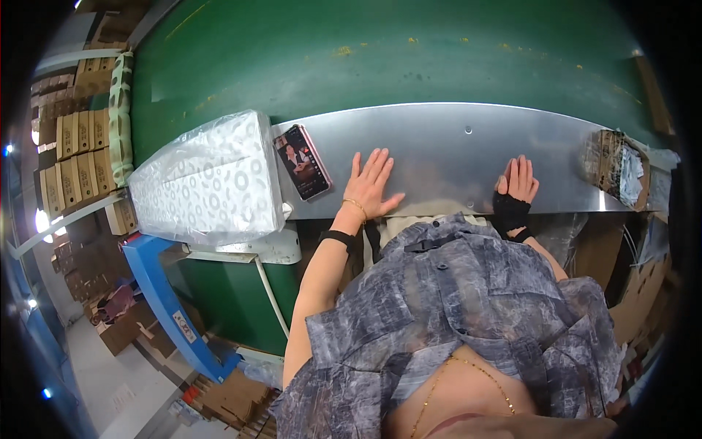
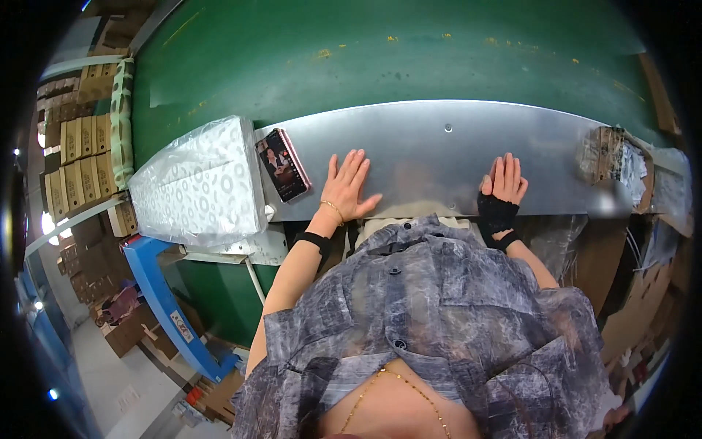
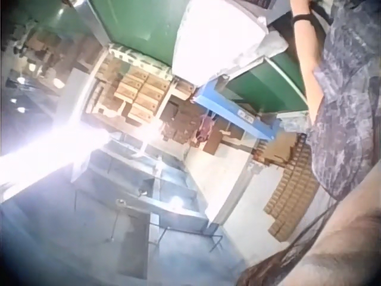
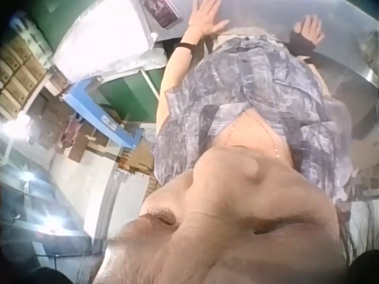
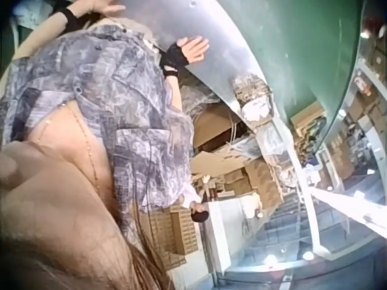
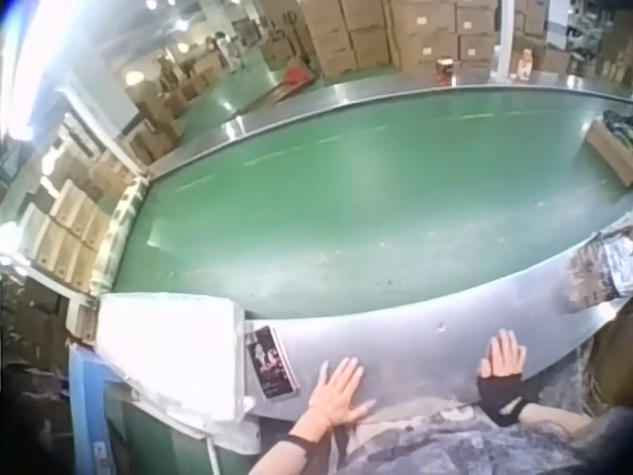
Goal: Packaging pairs of manufactured shoes into shoeboxes with tissue paper.
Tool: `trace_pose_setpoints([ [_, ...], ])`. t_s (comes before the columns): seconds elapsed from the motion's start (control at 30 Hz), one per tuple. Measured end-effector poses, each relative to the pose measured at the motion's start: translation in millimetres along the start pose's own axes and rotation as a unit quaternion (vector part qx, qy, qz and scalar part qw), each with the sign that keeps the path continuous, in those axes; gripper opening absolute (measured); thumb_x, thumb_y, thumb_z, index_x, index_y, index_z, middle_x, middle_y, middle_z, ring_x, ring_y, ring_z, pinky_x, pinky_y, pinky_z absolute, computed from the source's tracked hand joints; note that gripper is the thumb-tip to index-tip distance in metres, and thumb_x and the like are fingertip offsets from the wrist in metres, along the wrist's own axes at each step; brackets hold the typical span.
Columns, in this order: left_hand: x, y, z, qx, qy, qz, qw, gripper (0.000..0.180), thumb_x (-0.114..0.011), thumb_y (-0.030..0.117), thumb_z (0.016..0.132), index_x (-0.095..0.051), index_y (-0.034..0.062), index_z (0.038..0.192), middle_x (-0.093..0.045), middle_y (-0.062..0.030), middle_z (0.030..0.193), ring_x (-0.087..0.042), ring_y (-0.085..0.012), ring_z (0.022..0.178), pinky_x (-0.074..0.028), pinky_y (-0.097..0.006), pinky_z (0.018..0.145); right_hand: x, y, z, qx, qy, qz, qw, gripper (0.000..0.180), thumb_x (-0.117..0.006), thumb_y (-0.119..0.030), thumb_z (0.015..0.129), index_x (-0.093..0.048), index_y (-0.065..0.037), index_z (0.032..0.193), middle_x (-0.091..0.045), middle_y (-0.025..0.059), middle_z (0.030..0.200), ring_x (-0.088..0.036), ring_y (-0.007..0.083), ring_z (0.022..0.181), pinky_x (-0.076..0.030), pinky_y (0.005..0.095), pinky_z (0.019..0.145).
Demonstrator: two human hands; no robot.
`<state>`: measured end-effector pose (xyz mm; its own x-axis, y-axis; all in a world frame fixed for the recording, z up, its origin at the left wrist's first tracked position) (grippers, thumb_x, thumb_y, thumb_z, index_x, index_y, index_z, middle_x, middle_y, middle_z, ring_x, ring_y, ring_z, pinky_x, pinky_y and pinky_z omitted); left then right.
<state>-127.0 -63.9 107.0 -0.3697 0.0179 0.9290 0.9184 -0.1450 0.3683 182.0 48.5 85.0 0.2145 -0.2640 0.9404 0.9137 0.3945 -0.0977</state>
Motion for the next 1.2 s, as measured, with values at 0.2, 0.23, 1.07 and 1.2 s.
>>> trace_pose_setpoints([
  [0.2,-6.4,-4.0,-0.9,-0.016,-0.004,0.042,0.999,0.048,-0.048,0.027,0.080,-0.043,-0.0009,0.119,-0.032,-0.0159,0.133,-0.027,-0.0282,0.125,-0.015,-0.049,0.102,-2.2,1.1,-1.0,0.000,-0.006,-0.019,1.000,0.038,-0.047,-0.017,0.078,-0.049,-0.004,0.113,-0.044,0.0136,0.124,-0.037,0.0278,0.117,-0.029,0.0417,0.090],
  [0.23,-6.0,-3.9,-1.3,-0.015,-0.007,0.051,0.999,0.047,-0.047,0.025,0.080,-0.043,-0.0009,0.119,-0.032,-0.0157,0.133,-0.027,-0.0280,0.125,-0.015,-0.049,0.102,-0.8,0.3,-0.3,-0.001,-0.007,-0.004,1.000,0.038,-0.047,-0.018,0.078,-0.049,-0.004,0.113,-0.044,0.0134,0.124,-0.037,0.0278,0.117,-0.029,0.0417,0.090],
  [1.07,-18.0,-7.2,-7.5,-0.024,0.029,0.059,0.998,0.046,-0.041,0.026,0.083,-0.042,-0.0001,0.121,-0.030,-0.0143,0.134,-0.024,-0.0264,0.126,-0.013,-0.048,0.103,-22.5,15.0,-16.6,-0.021,0.013,-0.019,1.000,0.039,-0.041,-0.025,0.082,-0.046,-0.011,0.118,-0.039,0.0053,0.130,-0.032,0.0207,0.122,-0.022,0.0403,0.097],
  [1.2,-20.8,-8.4,-9.3,-0.035,0.043,0.059,0.997,0.046,-0.040,0.027,0.084,-0.041,-0.0001,0.122,-0.029,-0.0143,0.135,-0.023,-0.0263,0.127,-0.012,-0.048,0.103,-30.5,14.2,-22.5,-0.082,0.017,-0.053,0.995,0.035,-0.042,-0.025,0.083,-0.048,-0.014,0.116,-0.043,0.0036,0.127,-0.036,0.0192,0.119,-0.025,0.0376,0.093],
])
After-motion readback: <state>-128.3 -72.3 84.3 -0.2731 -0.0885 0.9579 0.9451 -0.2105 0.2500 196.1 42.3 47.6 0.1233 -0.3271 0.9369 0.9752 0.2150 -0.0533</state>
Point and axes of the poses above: each hand's wrist, its own z-axis towards the middle knuckle, its own x-axis out of the back of the hand, y = z × x, the point moved 1 cm from there along z, towards the middle knuckle
